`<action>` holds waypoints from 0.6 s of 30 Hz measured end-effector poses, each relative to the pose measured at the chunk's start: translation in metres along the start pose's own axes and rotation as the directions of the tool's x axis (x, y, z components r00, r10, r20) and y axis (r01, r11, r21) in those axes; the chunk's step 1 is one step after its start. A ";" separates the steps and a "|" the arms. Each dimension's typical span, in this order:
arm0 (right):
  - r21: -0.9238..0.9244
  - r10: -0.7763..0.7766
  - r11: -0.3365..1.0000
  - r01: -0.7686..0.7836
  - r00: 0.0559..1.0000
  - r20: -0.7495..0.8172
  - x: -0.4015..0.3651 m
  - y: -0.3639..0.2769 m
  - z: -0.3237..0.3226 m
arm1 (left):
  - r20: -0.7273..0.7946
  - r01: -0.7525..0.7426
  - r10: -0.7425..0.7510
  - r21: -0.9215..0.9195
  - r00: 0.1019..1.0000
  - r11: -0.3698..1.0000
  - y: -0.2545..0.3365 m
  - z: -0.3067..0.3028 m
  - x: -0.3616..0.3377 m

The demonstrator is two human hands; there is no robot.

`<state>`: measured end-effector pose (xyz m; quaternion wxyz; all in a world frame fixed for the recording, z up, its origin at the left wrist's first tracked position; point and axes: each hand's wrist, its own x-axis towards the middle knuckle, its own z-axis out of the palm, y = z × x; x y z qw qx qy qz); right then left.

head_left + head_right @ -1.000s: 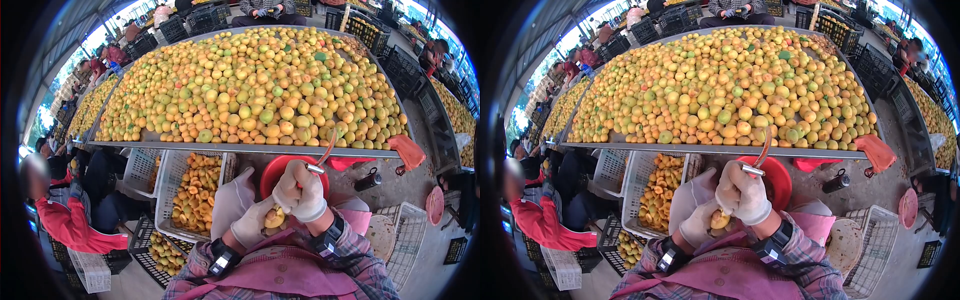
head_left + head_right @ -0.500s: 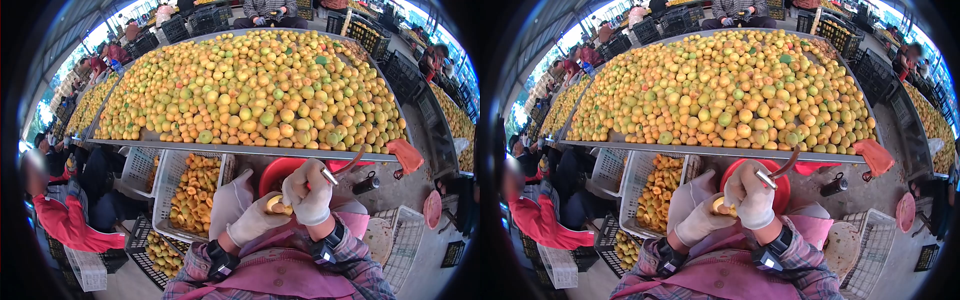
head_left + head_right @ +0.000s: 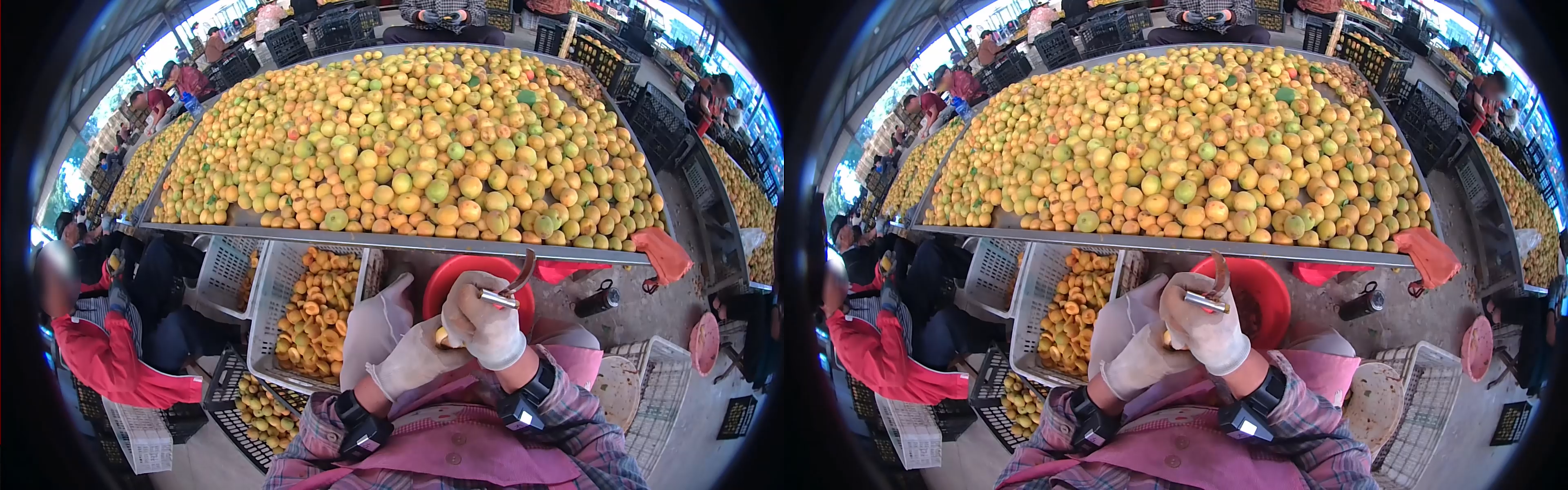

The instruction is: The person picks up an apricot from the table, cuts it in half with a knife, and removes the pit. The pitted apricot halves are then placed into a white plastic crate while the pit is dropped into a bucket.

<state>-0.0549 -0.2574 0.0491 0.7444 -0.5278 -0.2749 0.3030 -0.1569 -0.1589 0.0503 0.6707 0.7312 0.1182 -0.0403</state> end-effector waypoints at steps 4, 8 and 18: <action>0.313 0.129 0.927 -0.207 0.959 0.253 -0.003 0.058 -0.032 | 0.047 0.039 -0.039 0.019 0.998 0.999 -0.025 -0.003 0.004; 0.561 0.209 0.689 -0.459 0.867 0.453 0.002 0.014 -0.025 | 0.119 -0.033 0.030 0.019 0.992 0.999 -0.021 -0.002 0.002; 0.701 -0.097 0.699 -0.141 0.953 0.288 0.004 -0.006 -0.014 | 0.325 0.180 -0.118 -0.167 0.938 0.969 -0.007 -0.004 -0.002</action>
